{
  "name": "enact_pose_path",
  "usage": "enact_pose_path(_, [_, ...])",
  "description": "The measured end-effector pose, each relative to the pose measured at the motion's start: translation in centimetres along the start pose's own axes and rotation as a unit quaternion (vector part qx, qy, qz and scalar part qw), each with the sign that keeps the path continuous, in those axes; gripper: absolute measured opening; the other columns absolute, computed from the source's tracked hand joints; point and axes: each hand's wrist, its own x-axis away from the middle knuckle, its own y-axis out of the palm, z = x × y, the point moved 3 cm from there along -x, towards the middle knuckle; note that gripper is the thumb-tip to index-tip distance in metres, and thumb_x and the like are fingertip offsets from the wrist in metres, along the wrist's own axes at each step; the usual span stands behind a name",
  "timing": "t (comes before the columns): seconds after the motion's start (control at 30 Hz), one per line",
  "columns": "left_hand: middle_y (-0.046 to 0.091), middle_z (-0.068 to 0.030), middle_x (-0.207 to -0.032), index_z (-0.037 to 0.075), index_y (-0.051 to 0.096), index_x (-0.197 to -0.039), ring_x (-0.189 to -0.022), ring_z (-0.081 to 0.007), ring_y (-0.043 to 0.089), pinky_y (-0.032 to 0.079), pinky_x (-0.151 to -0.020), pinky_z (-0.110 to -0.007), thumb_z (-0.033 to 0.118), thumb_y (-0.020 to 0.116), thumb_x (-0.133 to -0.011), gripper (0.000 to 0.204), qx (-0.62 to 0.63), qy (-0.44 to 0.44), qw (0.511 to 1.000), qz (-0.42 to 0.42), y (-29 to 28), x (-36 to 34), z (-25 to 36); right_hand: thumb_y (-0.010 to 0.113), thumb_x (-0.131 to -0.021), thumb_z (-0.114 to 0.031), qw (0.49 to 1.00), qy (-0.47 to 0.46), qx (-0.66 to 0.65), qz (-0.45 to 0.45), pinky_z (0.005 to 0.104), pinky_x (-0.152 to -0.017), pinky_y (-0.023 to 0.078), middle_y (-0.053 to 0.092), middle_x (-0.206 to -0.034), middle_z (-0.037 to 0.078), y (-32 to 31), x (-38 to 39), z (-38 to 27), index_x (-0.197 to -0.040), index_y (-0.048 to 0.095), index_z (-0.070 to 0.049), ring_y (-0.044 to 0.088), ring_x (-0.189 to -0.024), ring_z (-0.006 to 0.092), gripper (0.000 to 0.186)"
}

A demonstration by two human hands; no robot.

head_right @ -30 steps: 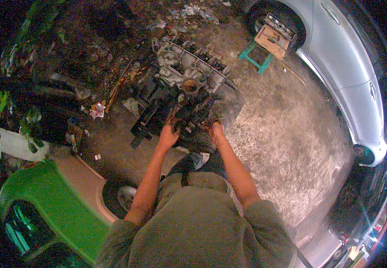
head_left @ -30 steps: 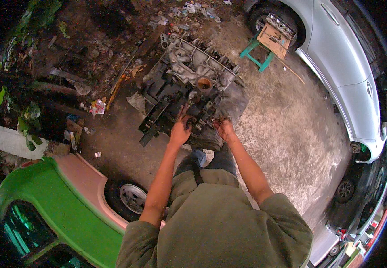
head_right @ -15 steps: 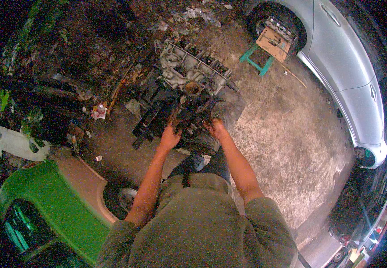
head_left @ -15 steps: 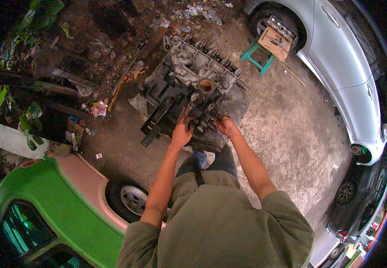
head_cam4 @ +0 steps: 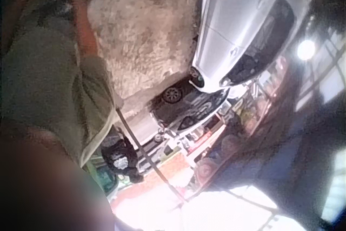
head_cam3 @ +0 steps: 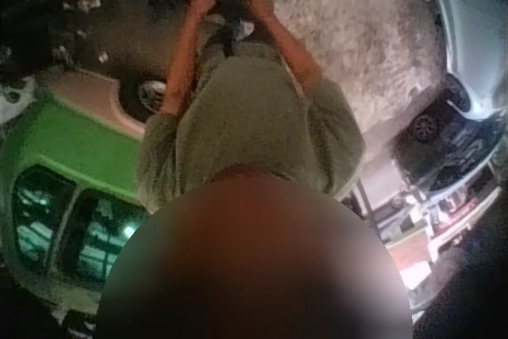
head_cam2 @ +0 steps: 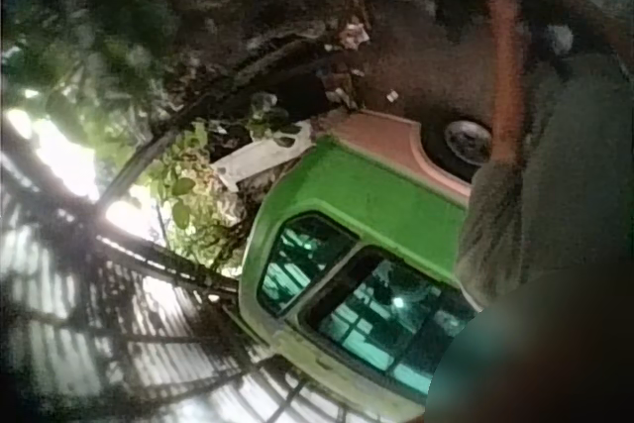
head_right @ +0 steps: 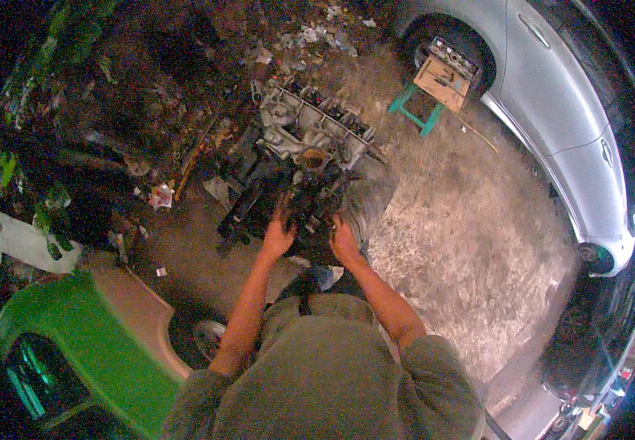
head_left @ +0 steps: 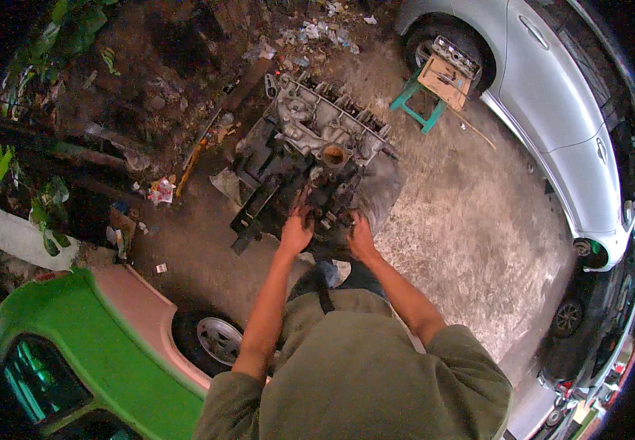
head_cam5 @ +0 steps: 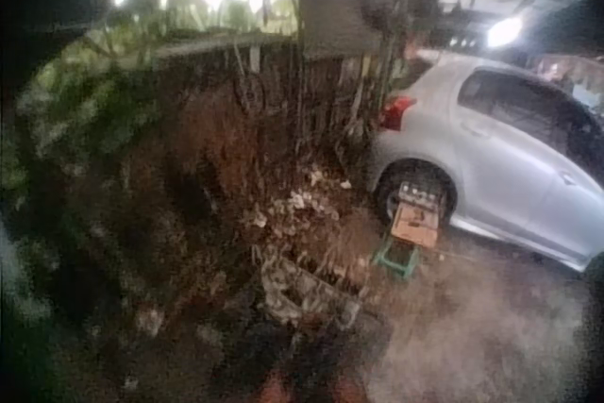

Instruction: The person uses a wrench to tighten bolts on a car engine block resting on a tarp. They repeatedly adjust the wrench and reposition their hands to access different bolts on the engine.

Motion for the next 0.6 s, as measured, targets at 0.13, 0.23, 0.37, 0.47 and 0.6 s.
enact_pose_path(0.13, [0.039, -0.0189, -0.143, 0.004, 0.058, -0.118, -0.128, -0.0374, 0.041, 0.043, -0.098, -0.043, 0.007, 0.056, -0.083, 0.034, -0.008, -0.016, 1.0, -0.022, -0.3, 0.1, 0.7, 0.052, -0.086, -0.001, 0.997, 0.002, -0.068, 0.025, 0.0461, -0.09, 0.046, 0.057, -0.114, 0.022, 0.3, 0.0, 3.2, -0.127, 0.041, -0.002, 0.056, -0.102, 0.0388, 0.043])
enact_pose_path(0.23, [0.05, -0.0203, -0.131, 0.006, 0.058, -0.117, -0.12, -0.0382, 0.048, 0.045, -0.094, -0.044, 0.007, 0.056, -0.082, 0.034, -0.022, -0.098, 0.993, -0.067, -0.3, 0.2, 0.8, 0.052, -0.094, -0.008, 0.989, 0.039, -0.085, 0.116, 0.0434, -0.074, 0.051, 0.062, -0.097, 0.018, 1.5, -1.0, 5.6, -0.118, 0.043, -0.003, 0.062, -0.084, 0.0295, 0.026])
enact_pose_path(0.37, [0.058, -0.0211, -0.116, 0.007, 0.058, -0.115, -0.109, -0.0395, 0.054, 0.046, -0.09, -0.045, 0.008, 0.059, -0.081, 0.035, -0.001, -0.038, 0.998, -0.047, -0.4, 0.0, 0.9, 0.052, -0.097, -0.017, 0.865, 0.273, -0.398, 0.134, 0.0371, -0.054, 0.049, 0.063, -0.086, 0.014, 2.7, -2.3, 6.8, -0.115, 0.043, -0.01, 0.062, -0.064, 0.0232, 0.022])
enact_pose_path(0.47, [0.057, -0.0214, -0.118, 0.006, 0.058, -0.115, -0.11, -0.0405, 0.054, 0.046, -0.089, -0.045, 0.009, 0.059, -0.081, 0.035, -0.006, -0.032, 0.998, -0.045, -0.1, 0.2, 0.0, 0.055, -0.097, -0.02, 0.73, 0.37, -0.568, 0.092, 0.0359, -0.052, 0.049, 0.062, -0.085, 0.014, 2.2, -2.4, 5.7, -0.116, 0.042, -0.015, 0.06, -0.061, 0.0227, 0.023])
enact_pose_path(0.6, [0.054, -0.0209, -0.124, 0.006, 0.057, -0.117, -0.115, -0.0406, 0.051, 0.045, -0.093, -0.044, 0.008, 0.059, -0.081, 0.036, -0.01, 0.009, 1.0, -0.018, 0.1, 0.1, -0.6, 0.055, -0.096, -0.018, 0.701, 0.392, -0.593, 0.054, 0.0367, -0.053, 0.05, 0.062, -0.094, 0.012, 2.1, -3.1, 4.9, -0.116, 0.04, -0.017, 0.061, -0.066, 0.0233, 0.025])
